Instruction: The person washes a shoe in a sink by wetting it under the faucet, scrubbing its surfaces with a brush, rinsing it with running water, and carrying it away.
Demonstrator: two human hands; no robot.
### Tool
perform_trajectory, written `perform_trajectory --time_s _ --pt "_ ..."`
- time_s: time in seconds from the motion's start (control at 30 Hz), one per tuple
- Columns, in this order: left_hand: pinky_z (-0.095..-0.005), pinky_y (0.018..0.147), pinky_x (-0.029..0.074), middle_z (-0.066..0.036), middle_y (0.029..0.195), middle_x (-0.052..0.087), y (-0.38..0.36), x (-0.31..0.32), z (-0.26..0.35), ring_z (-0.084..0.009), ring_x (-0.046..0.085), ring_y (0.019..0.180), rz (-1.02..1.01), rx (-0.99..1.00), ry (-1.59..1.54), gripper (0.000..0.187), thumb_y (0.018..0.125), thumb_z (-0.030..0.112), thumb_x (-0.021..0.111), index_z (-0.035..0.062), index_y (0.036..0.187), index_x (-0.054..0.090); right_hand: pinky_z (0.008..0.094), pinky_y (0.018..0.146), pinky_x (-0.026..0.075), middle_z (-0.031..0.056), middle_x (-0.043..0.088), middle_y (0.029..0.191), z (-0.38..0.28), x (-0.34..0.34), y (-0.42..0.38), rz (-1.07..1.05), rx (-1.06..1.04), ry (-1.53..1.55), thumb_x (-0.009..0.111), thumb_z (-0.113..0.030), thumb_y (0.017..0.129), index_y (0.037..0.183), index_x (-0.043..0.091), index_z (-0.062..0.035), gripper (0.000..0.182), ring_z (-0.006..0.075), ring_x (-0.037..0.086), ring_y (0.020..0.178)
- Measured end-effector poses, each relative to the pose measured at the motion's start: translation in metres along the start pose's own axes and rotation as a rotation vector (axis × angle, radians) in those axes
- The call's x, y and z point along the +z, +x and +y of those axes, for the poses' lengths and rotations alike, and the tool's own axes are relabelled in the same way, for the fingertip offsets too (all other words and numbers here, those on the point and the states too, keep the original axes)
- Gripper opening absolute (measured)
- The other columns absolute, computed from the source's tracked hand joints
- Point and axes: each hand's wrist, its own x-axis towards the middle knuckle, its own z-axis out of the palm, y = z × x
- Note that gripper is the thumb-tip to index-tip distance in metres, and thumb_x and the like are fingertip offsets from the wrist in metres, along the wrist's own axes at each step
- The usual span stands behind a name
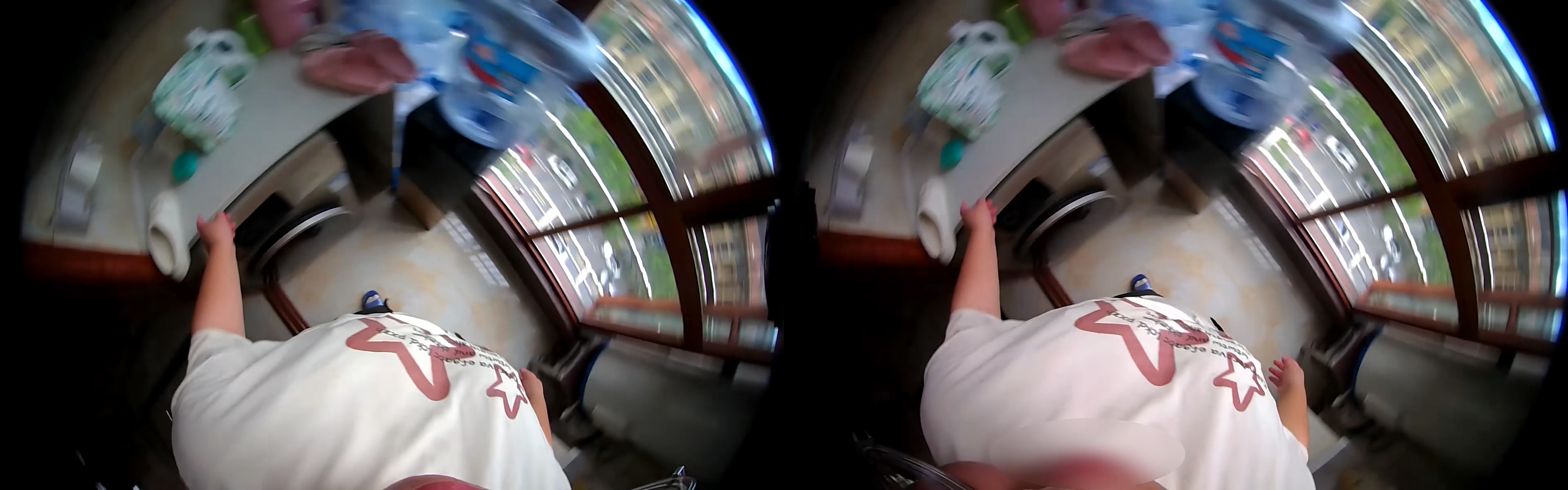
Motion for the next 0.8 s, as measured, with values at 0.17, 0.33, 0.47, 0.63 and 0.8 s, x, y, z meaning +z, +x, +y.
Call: perform_trajectory --time_s 0.17,0.33,0.47,0.63,0.8 --pt "-0.0288 0.045 0.043 -0.009 0.095 0.066 -0.154 0.121 -0.029 -0.0156 0.06 0.06 -0.481 0.056 0.263 0.063 0.091 0.015 0.059 0.0076 0.147 0.031 0.0464 0.075 0.052 0.011 0.062 0.115 0.15 -0.076 -0.011 0.057 0.059 0.221 0.052 -0.028 0.097 0.128 0.05 -0.0111 0.036 0.0313 0.063 0.091" --pt "-0.0301 0.055 0.048 -0.007 0.099 0.067 -0.381 0.212 -0.048 -0.0147 0.063 0.07 -1.09 0.174 0.429 0.046 0.092 0.02 0.059 0.0076 0.136 0.048 0.0444 0.071 0.051 0.0087 0.063 0.11 0.307 -0.146 -0.029 0.053 0.189 0.43 0.054 -0.031 0.095 0.123 0.053 -0.0133 0.033 0.0288 0.063 0.087" --pt "-0.0327 0.067 0.051 -0.006 0.105 0.068 -0.591 0.249 -0.065 -0.0168 0.064 0.079 -1.512 0.322 0.647 0.04 0.095 0.024 0.056 0.0109 0.132 0.051 0.0429 0.069 0.05 0.0069 0.063 0.105 0.439 -0.184 -0.061 0.052 0.295 0.657 0.056 -0.034 0.094 0.12 0.055 -0.0152 0.032 0.0267 0.063 0.084" --pt "-0.0292 0.063 0.051 -0.006 0.103 0.07 -0.79 0.256 -0.118 -0.0159 0.067 0.078 -1.945 0.393 0.864 0.036 0.094 0.025 0.058 0.0106 0.126 0.056 0.0417 0.066 0.049 0.0032 0.064 0.096 0.536 -0.187 -0.09 0.249 0.261 1.054 0.057 -0.04 0.092 0.115 0.058 -0.0192 0.031 0.0223 0.062 0.078" --pt "-0.0285 0.064 0.051 -0.007 0.1 0.071 -0.958 0.246 -0.156 -0.0144 0.067 0.074 -2.167 0.582 1.009 0.033 0.093 0.023 0.06 0.0094 0.123 0.059 0.0334 0.063 0.05 0.0039 0.066 0.098 0.481 -0.242 -0.12 0.611 0.144 1.219 0.059 -0.034 0.095 0.118 0.058 -0.0153 0.03 0.0162 0.062 0.08"
